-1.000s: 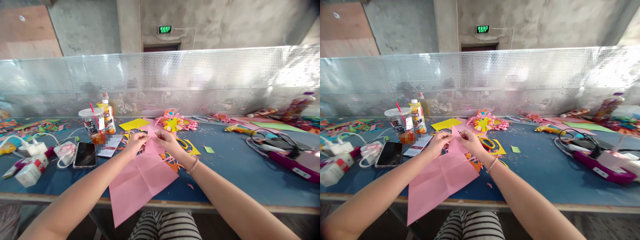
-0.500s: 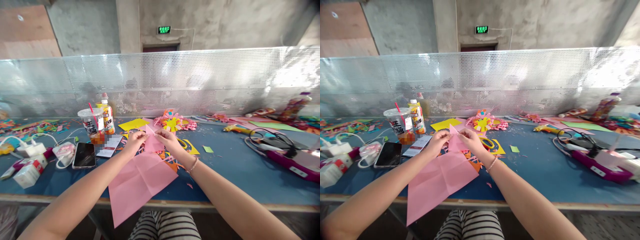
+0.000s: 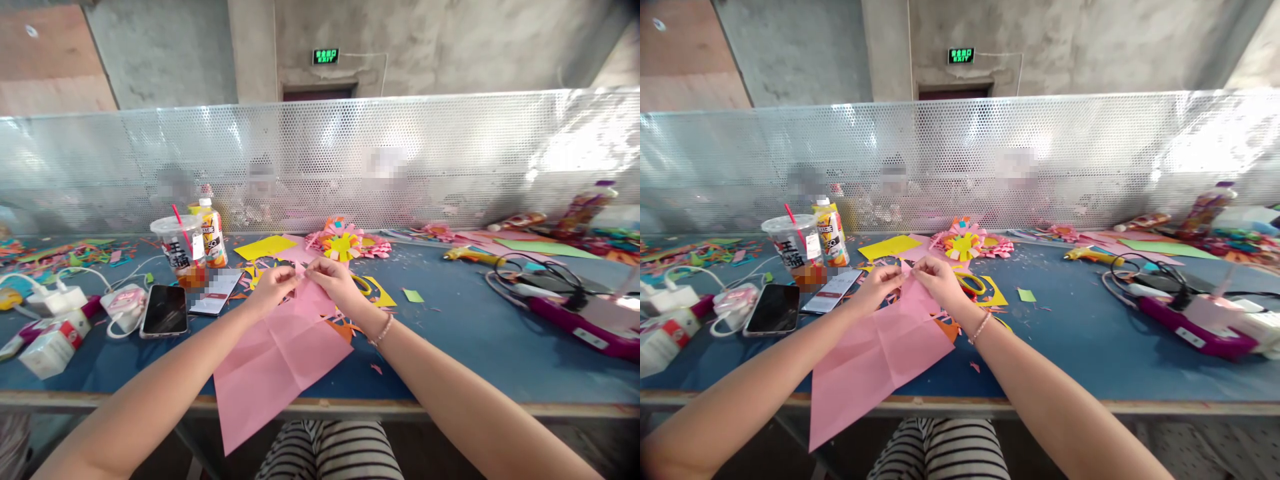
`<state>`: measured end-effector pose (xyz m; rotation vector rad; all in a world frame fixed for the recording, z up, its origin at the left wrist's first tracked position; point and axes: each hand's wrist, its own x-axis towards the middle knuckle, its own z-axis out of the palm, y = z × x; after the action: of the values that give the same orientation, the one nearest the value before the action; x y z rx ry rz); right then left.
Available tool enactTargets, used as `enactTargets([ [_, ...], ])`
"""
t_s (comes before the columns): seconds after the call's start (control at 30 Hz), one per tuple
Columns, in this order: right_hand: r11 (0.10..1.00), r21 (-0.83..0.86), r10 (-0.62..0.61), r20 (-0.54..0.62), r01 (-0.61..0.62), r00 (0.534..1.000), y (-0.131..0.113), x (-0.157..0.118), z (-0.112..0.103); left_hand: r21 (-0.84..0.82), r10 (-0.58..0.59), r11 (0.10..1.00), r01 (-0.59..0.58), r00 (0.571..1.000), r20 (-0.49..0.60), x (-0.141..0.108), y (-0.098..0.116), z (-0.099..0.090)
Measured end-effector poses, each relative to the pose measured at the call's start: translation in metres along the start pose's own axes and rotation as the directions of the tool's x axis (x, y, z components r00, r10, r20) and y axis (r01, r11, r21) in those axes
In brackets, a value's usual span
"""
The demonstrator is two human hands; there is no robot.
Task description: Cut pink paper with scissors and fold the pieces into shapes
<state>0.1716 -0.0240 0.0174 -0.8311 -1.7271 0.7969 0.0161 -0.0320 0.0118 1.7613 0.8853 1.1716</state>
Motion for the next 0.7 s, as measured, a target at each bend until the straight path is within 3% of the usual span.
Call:
enactTargets([
  [0.17,0.998,-0.055,-0.016,0.058,0.019,0.998,0.0029,-0.0007,0.0028,0.055,0.061,0.997,-0.054,0.988,-0.143,0.0017,0.0005,-0.0033],
  [0.7,0.980,-0.187,-0.050,0.082,0.065,0.995,0.0039,-0.0005,0.0056,-0.020,0.019,1.000,-0.023,0.986,-0.168,0.0057,-0.0047,-0.0044],
])
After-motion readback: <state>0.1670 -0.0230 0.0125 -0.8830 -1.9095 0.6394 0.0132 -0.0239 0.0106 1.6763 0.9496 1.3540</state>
